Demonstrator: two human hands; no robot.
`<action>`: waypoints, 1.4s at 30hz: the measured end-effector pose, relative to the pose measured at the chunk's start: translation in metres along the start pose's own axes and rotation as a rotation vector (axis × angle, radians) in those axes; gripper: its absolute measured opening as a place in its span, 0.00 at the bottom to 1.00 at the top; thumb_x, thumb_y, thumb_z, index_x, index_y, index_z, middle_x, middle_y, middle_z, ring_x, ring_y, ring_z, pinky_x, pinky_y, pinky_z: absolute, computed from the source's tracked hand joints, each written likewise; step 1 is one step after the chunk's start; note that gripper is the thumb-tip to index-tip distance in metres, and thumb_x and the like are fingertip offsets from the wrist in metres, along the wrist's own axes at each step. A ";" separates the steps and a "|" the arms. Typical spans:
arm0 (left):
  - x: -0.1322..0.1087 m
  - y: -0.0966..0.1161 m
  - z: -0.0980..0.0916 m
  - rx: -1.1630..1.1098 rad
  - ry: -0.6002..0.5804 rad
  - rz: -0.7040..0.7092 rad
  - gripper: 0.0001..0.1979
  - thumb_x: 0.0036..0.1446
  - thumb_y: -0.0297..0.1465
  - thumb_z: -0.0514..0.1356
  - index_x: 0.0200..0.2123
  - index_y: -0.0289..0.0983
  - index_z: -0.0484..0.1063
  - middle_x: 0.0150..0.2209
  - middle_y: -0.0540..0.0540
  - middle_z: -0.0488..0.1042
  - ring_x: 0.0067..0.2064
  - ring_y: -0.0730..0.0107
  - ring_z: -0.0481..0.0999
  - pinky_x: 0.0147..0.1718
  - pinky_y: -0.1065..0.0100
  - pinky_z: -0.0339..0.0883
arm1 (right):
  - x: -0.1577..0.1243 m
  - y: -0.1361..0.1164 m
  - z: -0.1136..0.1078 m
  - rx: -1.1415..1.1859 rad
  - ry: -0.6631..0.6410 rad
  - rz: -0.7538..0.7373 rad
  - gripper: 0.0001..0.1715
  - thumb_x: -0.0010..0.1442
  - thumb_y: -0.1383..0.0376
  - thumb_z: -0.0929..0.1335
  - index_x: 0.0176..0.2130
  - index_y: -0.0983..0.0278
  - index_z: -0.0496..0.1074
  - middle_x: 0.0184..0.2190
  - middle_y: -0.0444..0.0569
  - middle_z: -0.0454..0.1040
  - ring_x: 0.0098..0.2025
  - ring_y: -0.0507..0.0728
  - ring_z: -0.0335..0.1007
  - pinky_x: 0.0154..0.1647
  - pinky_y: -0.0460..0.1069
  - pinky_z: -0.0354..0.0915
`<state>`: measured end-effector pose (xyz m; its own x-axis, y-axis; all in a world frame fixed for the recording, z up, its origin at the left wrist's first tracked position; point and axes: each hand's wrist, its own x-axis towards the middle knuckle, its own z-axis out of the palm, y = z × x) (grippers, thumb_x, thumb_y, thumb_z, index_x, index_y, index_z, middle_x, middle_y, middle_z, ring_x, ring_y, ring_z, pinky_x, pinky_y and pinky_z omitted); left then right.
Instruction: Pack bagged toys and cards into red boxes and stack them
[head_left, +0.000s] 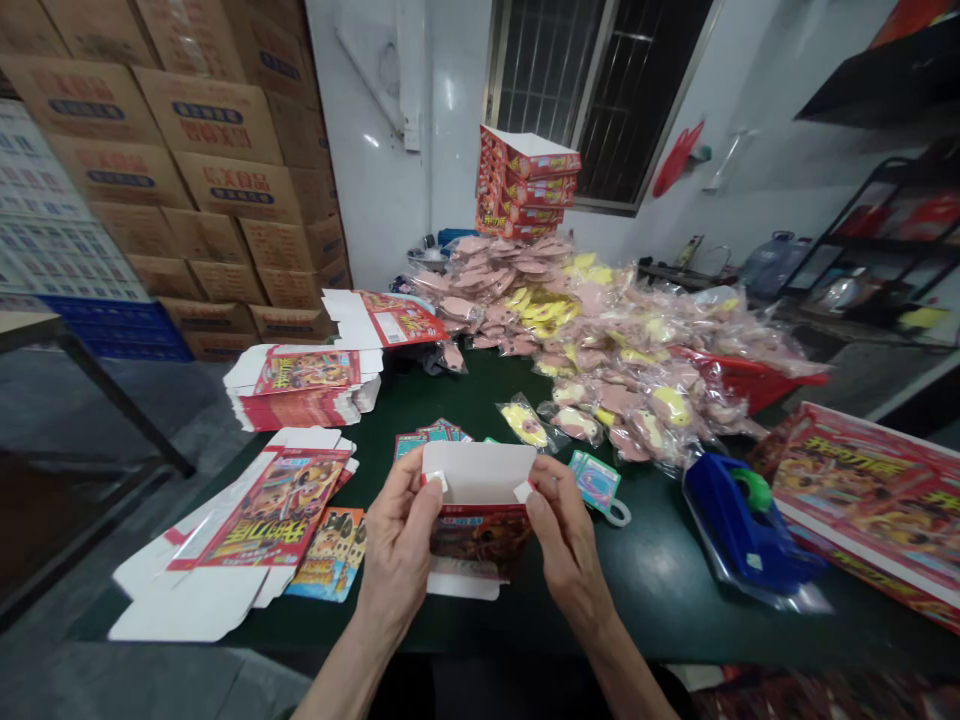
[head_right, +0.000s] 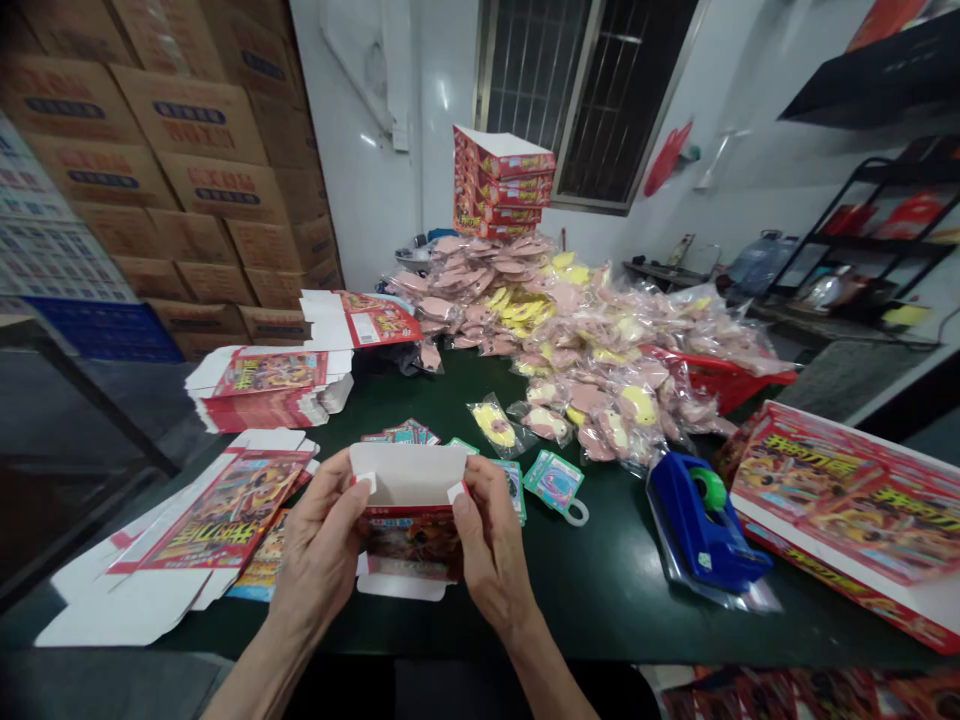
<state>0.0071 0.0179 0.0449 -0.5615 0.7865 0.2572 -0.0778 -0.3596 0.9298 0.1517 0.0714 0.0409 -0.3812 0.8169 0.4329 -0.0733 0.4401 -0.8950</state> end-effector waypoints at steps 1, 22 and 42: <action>0.000 -0.001 -0.002 0.025 0.016 0.007 0.18 0.56 0.35 0.57 0.50 0.38 0.68 0.41 0.45 0.77 0.35 0.67 0.76 0.29 0.72 0.68 | 0.002 -0.001 -0.003 0.061 -0.065 0.033 0.15 0.65 0.60 0.58 0.50 0.60 0.62 0.42 0.49 0.71 0.42 0.55 0.68 0.43 0.49 0.65; -0.001 0.000 -0.010 0.057 0.017 0.002 0.19 0.54 0.37 0.59 0.48 0.37 0.73 0.41 0.44 0.78 0.40 0.62 0.77 0.37 0.67 0.71 | 0.001 0.022 0.005 -0.353 0.259 -0.504 0.15 0.60 0.74 0.61 0.44 0.59 0.67 0.40 0.50 0.69 0.43 0.55 0.69 0.41 0.52 0.68; -0.006 0.003 -0.014 0.028 -0.260 0.088 0.09 0.61 0.29 0.54 0.38 0.43 0.75 0.46 0.48 0.73 0.50 0.66 0.71 0.47 0.68 0.63 | -0.022 -0.005 -0.014 -0.263 0.083 -0.139 0.18 0.63 0.69 0.62 0.52 0.57 0.61 0.43 0.48 0.68 0.39 0.51 0.70 0.35 0.44 0.69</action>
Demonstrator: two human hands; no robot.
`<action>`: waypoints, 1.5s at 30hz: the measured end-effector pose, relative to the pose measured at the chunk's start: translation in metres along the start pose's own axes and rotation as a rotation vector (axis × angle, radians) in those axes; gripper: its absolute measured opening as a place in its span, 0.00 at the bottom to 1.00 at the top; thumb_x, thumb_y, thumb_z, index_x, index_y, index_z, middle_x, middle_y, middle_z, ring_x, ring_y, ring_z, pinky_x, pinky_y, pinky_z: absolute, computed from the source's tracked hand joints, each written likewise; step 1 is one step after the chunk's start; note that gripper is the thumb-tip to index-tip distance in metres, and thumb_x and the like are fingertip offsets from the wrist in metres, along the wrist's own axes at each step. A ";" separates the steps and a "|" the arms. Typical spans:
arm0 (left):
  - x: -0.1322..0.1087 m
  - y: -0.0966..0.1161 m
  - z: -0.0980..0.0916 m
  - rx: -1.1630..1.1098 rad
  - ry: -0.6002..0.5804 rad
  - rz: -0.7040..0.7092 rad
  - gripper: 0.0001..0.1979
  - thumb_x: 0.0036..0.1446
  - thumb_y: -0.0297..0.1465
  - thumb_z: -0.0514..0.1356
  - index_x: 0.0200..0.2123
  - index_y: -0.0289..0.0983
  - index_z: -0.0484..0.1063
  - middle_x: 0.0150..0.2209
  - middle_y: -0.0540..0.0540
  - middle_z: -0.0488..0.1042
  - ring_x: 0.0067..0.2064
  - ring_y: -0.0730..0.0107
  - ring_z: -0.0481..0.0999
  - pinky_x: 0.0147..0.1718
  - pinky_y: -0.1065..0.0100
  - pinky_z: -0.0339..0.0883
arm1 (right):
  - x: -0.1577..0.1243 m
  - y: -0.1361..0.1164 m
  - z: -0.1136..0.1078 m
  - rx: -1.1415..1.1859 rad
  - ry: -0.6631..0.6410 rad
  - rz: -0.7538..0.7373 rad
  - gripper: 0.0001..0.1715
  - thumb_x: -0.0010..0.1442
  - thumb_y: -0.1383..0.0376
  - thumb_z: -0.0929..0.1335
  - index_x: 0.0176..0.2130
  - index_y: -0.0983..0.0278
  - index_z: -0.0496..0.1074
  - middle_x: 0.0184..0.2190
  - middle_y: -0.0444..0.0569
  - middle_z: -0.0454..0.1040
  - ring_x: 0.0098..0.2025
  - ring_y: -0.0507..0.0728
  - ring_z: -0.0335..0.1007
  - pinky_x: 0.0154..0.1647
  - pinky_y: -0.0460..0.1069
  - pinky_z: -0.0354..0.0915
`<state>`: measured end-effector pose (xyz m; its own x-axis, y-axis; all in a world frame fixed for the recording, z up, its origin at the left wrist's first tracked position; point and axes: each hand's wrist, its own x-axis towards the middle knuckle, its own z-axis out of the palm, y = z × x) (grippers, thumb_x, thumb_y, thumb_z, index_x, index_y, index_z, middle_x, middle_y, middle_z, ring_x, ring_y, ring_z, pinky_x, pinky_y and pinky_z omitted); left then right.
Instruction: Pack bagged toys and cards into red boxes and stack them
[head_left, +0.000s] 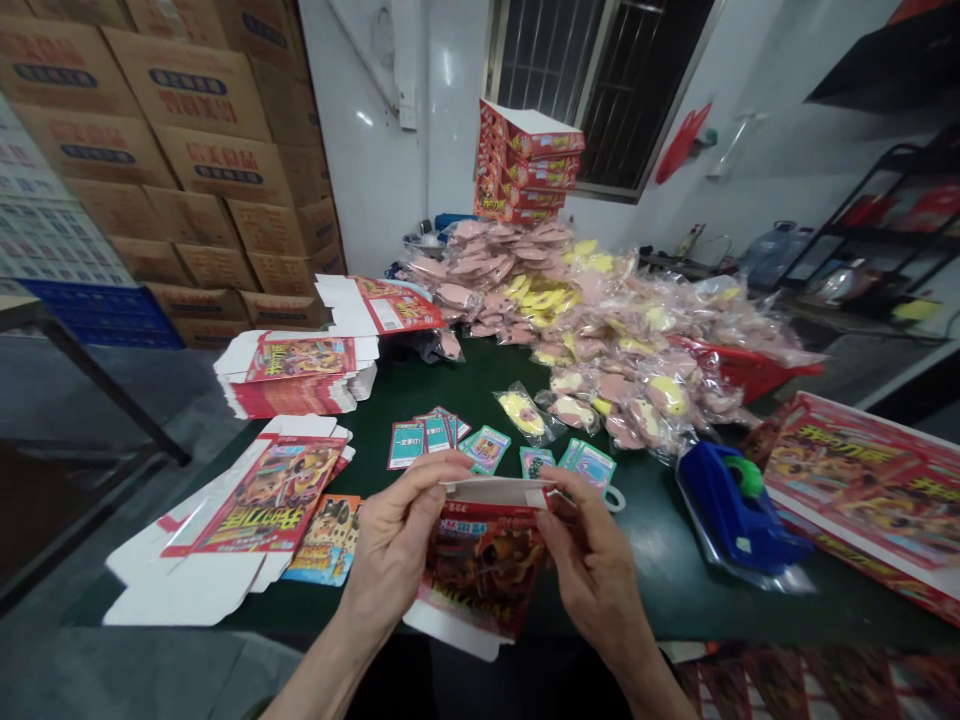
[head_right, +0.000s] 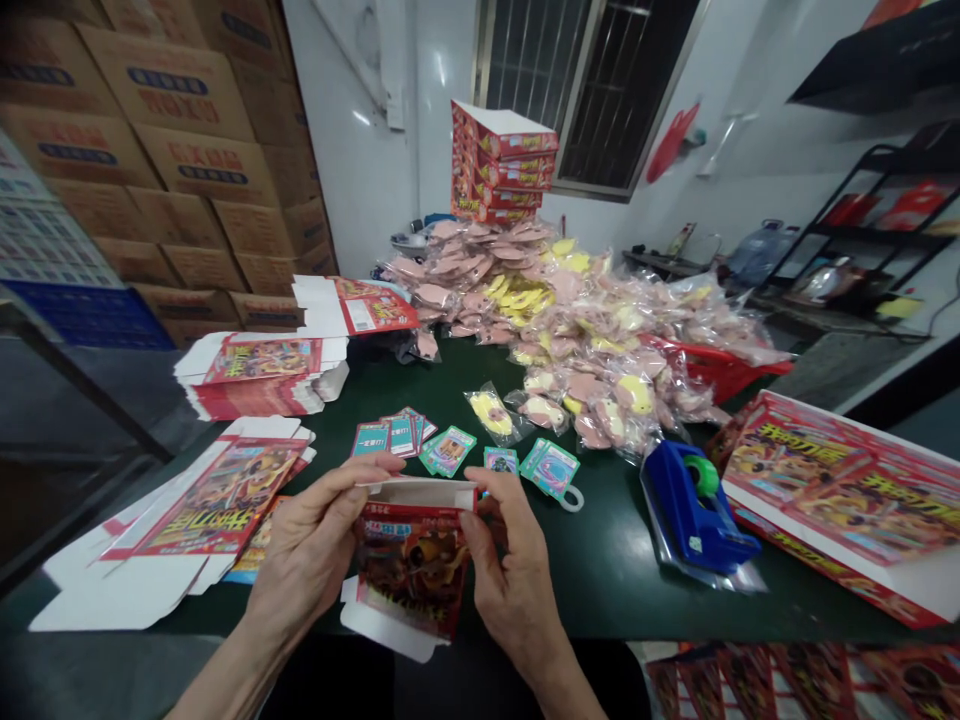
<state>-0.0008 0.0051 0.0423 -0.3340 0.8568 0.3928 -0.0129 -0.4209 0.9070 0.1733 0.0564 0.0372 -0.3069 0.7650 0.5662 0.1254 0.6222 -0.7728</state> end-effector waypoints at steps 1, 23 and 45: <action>-0.001 0.000 0.000 -0.008 0.002 0.004 0.10 0.61 0.29 0.54 0.37 0.43 0.75 0.47 0.48 0.73 0.50 0.67 0.71 0.45 0.69 0.64 | 0.001 0.000 -0.003 0.005 -0.028 -0.021 0.15 0.63 0.70 0.61 0.49 0.58 0.64 0.42 0.48 0.68 0.39 0.51 0.69 0.36 0.45 0.68; -0.018 0.017 0.005 0.080 0.010 0.191 0.10 0.57 0.25 0.58 0.42 0.41 0.70 0.44 0.45 0.70 0.46 0.70 0.73 0.39 0.76 0.69 | 0.010 -0.036 -0.023 -0.065 -0.201 -0.057 0.11 0.62 0.68 0.63 0.45 0.57 0.68 0.41 0.45 0.69 0.43 0.50 0.68 0.41 0.42 0.65; -0.029 0.014 0.014 0.253 0.025 0.270 0.10 0.59 0.22 0.54 0.40 0.40 0.72 0.41 0.46 0.71 0.43 0.68 0.73 0.38 0.69 0.68 | -0.018 -0.021 0.010 0.100 0.150 -0.021 0.12 0.63 0.70 0.60 0.41 0.58 0.70 0.40 0.47 0.66 0.42 0.53 0.66 0.39 0.48 0.63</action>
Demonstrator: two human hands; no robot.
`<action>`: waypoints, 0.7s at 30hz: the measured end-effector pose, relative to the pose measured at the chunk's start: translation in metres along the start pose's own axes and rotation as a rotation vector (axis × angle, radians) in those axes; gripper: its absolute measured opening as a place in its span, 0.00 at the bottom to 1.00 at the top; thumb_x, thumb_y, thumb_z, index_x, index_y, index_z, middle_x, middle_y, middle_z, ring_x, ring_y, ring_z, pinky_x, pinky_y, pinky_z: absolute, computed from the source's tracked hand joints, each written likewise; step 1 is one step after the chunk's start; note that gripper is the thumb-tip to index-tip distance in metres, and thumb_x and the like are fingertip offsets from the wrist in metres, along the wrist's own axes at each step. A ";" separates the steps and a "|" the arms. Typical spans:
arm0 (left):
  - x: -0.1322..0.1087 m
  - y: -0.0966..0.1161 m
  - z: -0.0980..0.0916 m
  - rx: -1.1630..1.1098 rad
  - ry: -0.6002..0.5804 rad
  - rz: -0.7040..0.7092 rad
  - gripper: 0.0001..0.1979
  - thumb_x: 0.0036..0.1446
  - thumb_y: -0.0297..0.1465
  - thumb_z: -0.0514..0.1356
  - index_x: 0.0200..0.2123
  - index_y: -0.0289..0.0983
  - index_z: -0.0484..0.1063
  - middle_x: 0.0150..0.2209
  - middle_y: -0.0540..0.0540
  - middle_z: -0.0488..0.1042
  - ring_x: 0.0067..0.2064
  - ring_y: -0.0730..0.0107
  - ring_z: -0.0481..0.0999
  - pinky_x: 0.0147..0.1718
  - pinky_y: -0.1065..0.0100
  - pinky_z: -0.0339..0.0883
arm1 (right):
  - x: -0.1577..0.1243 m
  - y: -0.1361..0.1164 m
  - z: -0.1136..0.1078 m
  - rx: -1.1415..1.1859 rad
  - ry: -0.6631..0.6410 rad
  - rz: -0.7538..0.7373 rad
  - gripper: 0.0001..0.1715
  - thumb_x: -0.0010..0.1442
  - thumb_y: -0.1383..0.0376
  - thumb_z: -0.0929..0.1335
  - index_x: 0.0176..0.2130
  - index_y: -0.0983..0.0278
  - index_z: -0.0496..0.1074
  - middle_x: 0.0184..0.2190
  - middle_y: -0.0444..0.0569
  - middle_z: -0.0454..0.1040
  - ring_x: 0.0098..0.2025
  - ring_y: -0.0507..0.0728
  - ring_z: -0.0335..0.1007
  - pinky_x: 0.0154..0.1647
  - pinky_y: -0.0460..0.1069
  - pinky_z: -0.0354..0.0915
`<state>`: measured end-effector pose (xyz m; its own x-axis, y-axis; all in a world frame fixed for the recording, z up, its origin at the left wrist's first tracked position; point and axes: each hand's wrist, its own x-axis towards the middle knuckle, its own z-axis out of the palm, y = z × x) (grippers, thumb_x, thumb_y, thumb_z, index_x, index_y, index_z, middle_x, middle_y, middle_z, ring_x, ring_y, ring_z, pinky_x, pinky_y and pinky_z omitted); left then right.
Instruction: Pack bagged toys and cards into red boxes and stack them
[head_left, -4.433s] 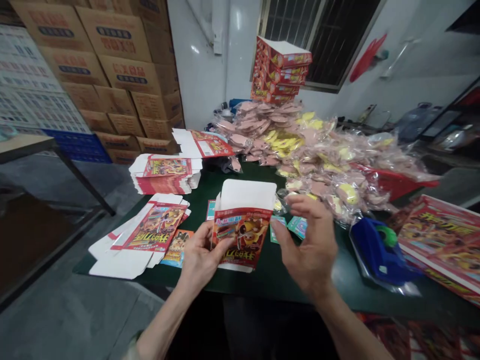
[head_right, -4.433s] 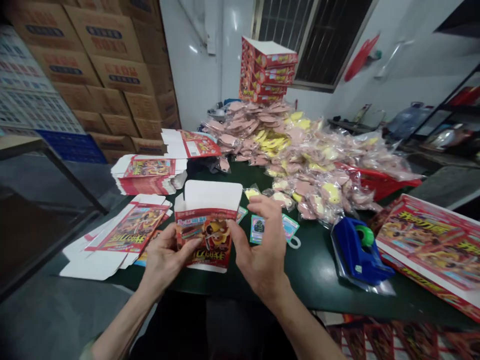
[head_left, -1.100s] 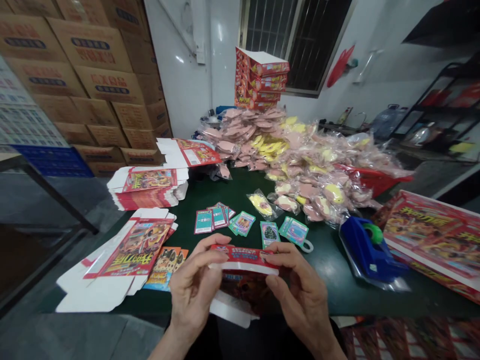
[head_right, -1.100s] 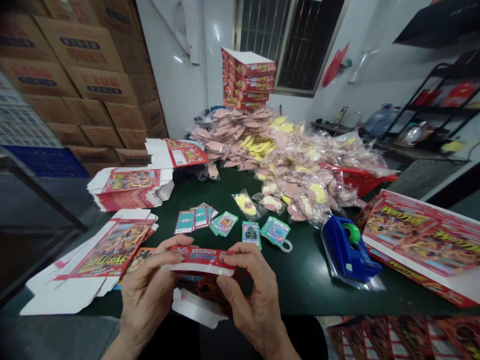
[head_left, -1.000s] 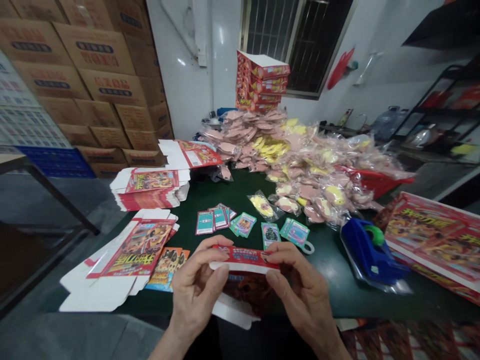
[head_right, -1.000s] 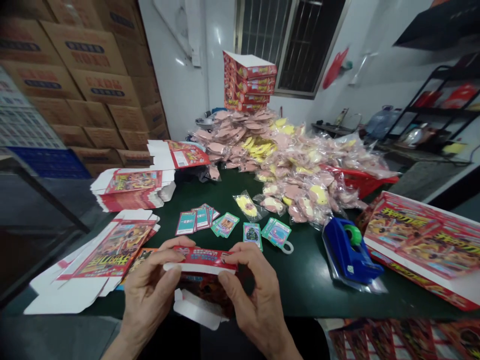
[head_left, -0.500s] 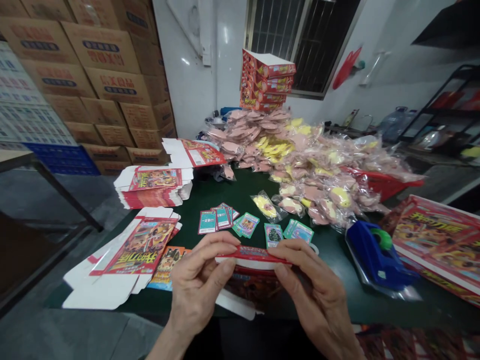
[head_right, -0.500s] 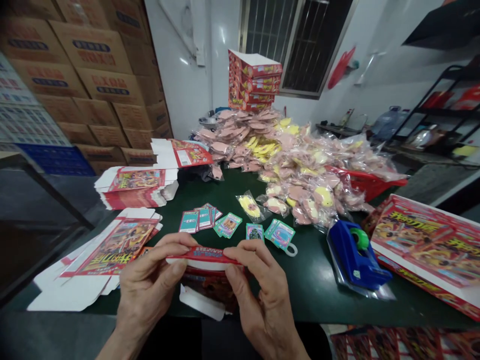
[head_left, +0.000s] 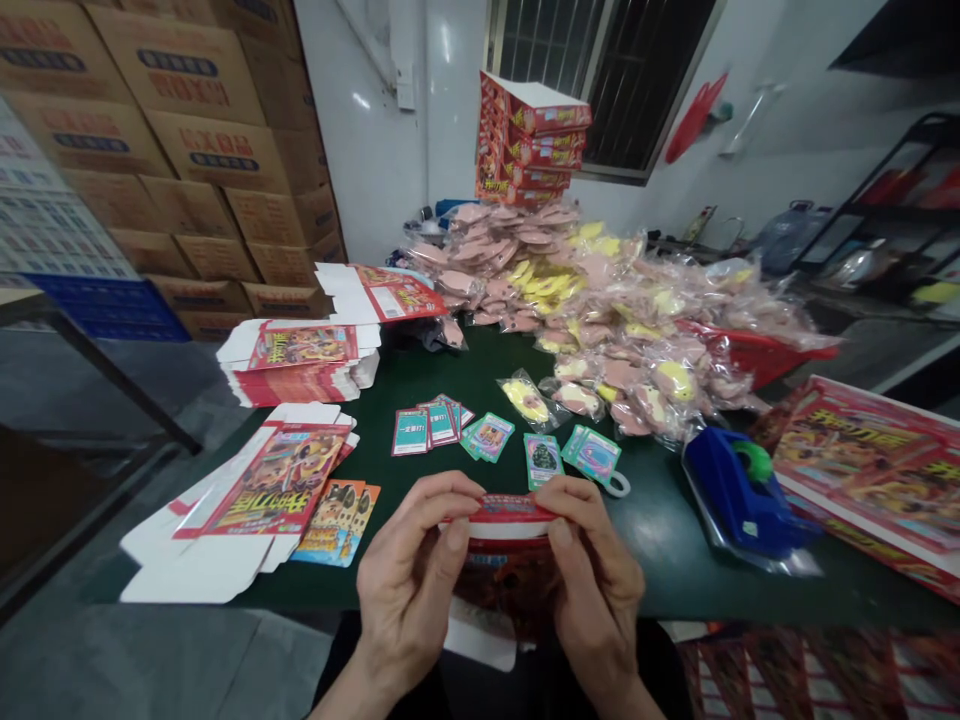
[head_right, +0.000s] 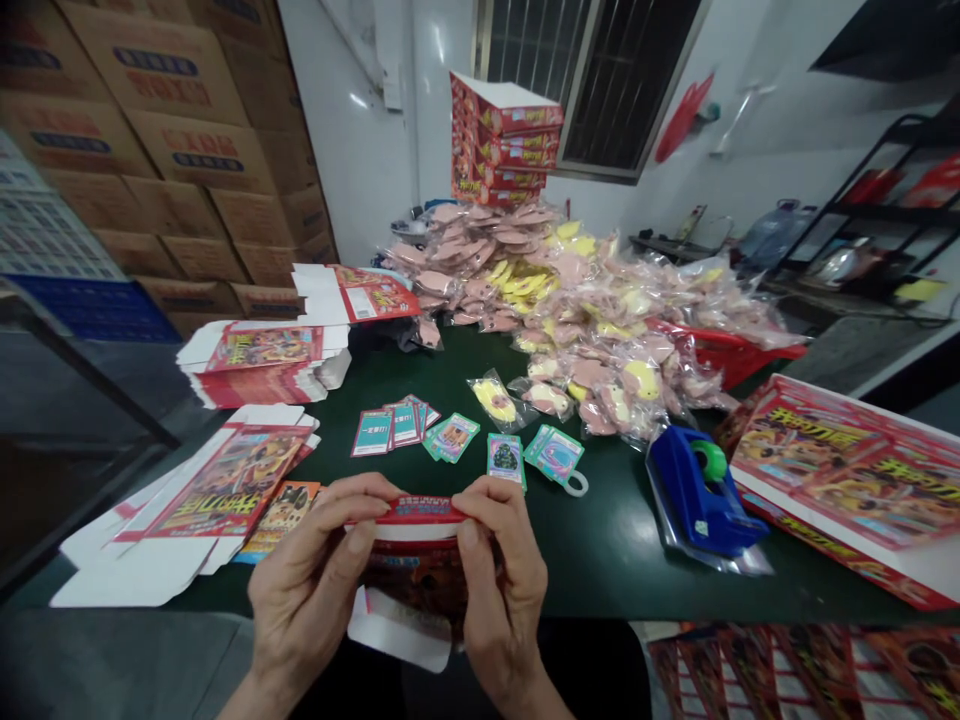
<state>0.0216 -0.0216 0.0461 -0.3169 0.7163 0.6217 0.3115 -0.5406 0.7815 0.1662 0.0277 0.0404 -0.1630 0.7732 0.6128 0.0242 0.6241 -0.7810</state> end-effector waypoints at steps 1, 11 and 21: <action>0.000 0.001 0.002 0.002 0.022 0.033 0.11 0.59 0.22 0.54 0.40 0.39 0.72 0.41 0.45 0.71 0.43 0.68 0.73 0.39 0.69 0.68 | -0.001 0.000 0.003 0.021 0.037 -0.007 0.12 0.63 0.70 0.60 0.41 0.59 0.70 0.40 0.47 0.66 0.42 0.54 0.65 0.39 0.49 0.63; 0.015 -0.018 0.004 0.048 -0.045 0.241 0.15 0.56 0.18 0.54 0.43 0.37 0.72 0.42 0.43 0.73 0.43 0.65 0.74 0.40 0.64 0.70 | 0.016 0.018 0.008 -0.043 0.099 -0.155 0.12 0.62 0.70 0.59 0.40 0.61 0.69 0.38 0.49 0.66 0.41 0.56 0.65 0.38 0.53 0.63; 0.003 -0.025 0.010 0.079 0.012 0.365 0.19 0.51 0.16 0.57 0.46 0.37 0.70 0.43 0.42 0.73 0.44 0.61 0.74 0.42 0.58 0.70 | 0.002 0.025 0.014 -0.059 0.173 -0.254 0.19 0.62 0.72 0.56 0.50 0.62 0.63 0.43 0.53 0.64 0.46 0.59 0.62 0.43 0.57 0.62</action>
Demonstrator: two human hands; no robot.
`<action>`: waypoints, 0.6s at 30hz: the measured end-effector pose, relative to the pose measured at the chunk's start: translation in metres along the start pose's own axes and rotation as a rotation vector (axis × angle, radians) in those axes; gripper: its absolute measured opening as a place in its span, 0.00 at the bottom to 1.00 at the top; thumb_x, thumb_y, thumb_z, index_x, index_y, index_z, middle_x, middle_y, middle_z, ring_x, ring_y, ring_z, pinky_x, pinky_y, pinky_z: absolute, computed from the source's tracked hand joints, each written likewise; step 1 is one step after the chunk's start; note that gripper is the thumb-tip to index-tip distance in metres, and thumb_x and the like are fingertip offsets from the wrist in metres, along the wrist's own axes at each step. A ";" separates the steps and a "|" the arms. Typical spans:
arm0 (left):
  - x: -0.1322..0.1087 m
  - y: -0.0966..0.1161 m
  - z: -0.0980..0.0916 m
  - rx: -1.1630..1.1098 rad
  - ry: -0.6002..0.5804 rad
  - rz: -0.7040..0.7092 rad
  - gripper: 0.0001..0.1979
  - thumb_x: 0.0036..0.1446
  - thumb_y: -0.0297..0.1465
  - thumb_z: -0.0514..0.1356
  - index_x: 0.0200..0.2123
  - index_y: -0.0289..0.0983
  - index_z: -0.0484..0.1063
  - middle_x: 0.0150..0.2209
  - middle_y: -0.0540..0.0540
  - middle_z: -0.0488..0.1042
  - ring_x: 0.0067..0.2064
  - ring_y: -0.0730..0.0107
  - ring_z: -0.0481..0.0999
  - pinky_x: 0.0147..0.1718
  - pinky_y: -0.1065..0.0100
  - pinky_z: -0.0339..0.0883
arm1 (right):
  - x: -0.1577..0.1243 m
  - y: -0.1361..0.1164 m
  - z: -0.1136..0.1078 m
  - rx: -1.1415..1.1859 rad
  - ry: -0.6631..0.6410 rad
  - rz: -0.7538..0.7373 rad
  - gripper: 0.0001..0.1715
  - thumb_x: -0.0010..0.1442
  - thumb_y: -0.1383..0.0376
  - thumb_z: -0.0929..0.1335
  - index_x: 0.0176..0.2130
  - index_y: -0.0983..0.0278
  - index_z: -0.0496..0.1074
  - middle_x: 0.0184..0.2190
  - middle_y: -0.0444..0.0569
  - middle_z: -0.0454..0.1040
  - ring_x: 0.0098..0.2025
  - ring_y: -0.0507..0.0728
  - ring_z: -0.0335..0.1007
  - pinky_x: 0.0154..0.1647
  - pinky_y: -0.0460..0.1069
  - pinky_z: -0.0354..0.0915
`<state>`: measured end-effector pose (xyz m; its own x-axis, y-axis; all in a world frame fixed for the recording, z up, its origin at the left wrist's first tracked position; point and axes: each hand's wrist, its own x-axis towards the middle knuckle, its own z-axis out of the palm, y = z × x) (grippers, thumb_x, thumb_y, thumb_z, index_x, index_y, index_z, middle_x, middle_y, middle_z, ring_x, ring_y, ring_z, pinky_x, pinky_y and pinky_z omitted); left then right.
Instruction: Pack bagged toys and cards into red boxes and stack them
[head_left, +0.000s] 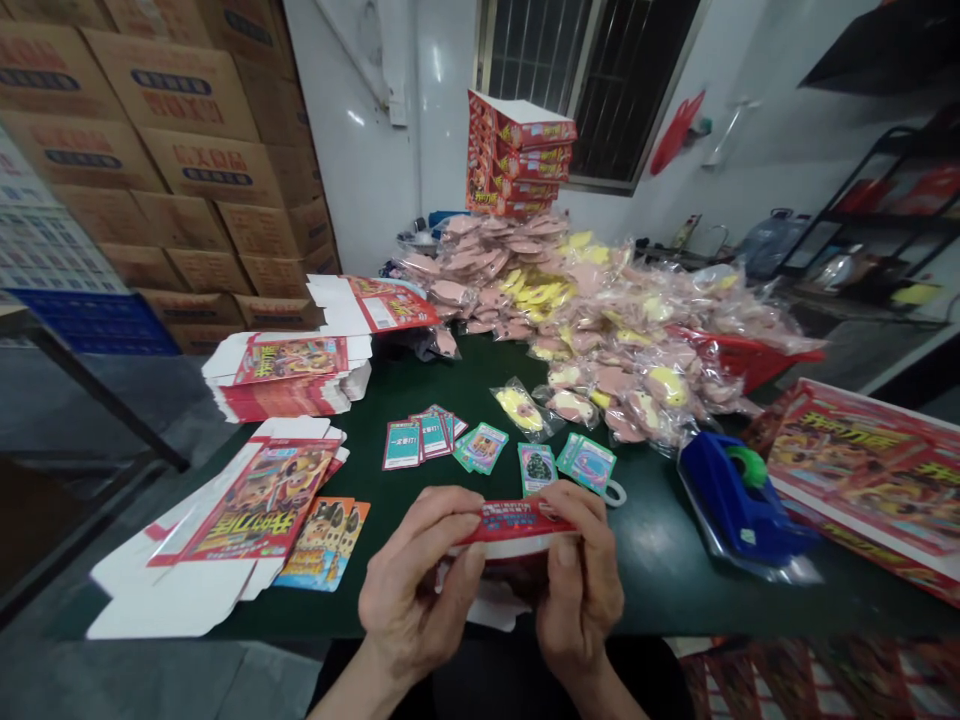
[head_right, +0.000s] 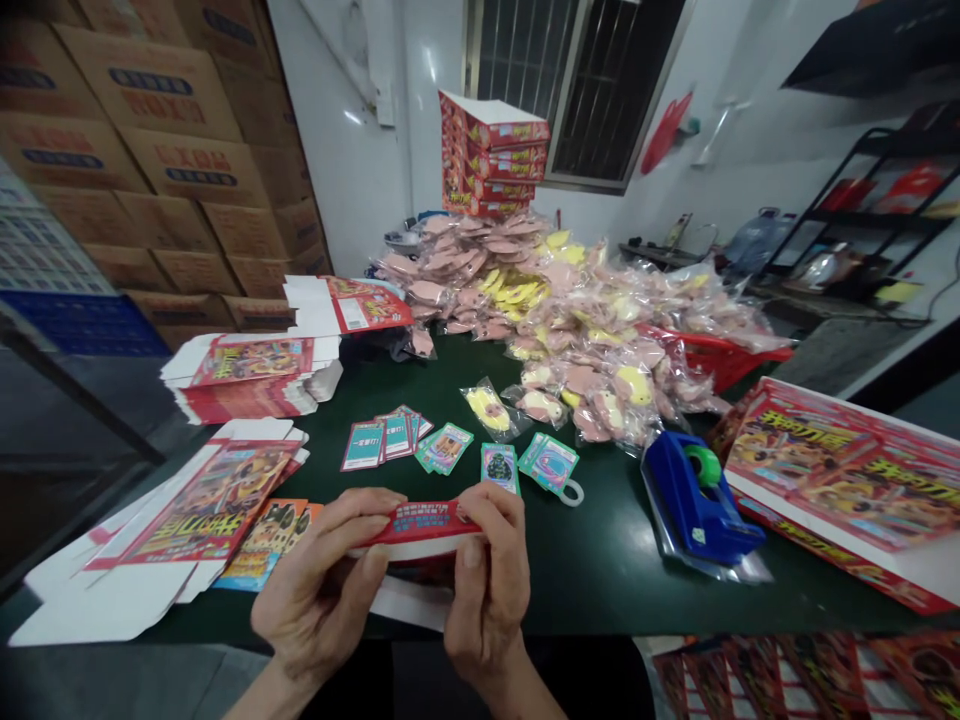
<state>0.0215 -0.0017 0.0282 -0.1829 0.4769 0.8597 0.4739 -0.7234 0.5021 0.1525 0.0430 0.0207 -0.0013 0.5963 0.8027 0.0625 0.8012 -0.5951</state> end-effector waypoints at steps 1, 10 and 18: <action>0.003 0.002 -0.001 0.008 -0.005 -0.012 0.19 0.51 0.16 0.57 0.45 0.38 0.70 0.43 0.43 0.73 0.43 0.62 0.74 0.40 0.60 0.71 | 0.000 0.000 0.000 0.024 0.010 -0.004 0.19 0.62 0.73 0.56 0.50 0.61 0.62 0.43 0.52 0.64 0.46 0.59 0.62 0.42 0.57 0.63; 0.057 0.024 -0.030 0.175 -0.707 -0.192 0.21 0.60 0.24 0.49 0.54 0.44 0.67 0.40 0.43 0.68 0.35 0.71 0.72 0.29 0.73 0.69 | -0.001 -0.001 0.000 0.067 0.001 0.058 0.13 0.62 0.69 0.57 0.46 0.62 0.61 0.41 0.53 0.64 0.44 0.59 0.63 0.40 0.57 0.64; 0.060 0.029 -0.033 0.253 -0.794 -0.085 0.24 0.59 0.22 0.49 0.58 0.45 0.62 0.51 0.44 0.67 0.49 0.67 0.71 0.42 0.73 0.69 | -0.001 -0.007 0.003 0.132 0.013 0.086 0.14 0.63 0.68 0.55 0.48 0.61 0.57 0.43 0.53 0.62 0.44 0.58 0.63 0.39 0.57 0.65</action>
<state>-0.0039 -0.0107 0.0976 0.3893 0.8033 0.4507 0.6826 -0.5801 0.4444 0.1487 0.0370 0.0235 0.0114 0.6629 0.7486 -0.0701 0.7474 -0.6607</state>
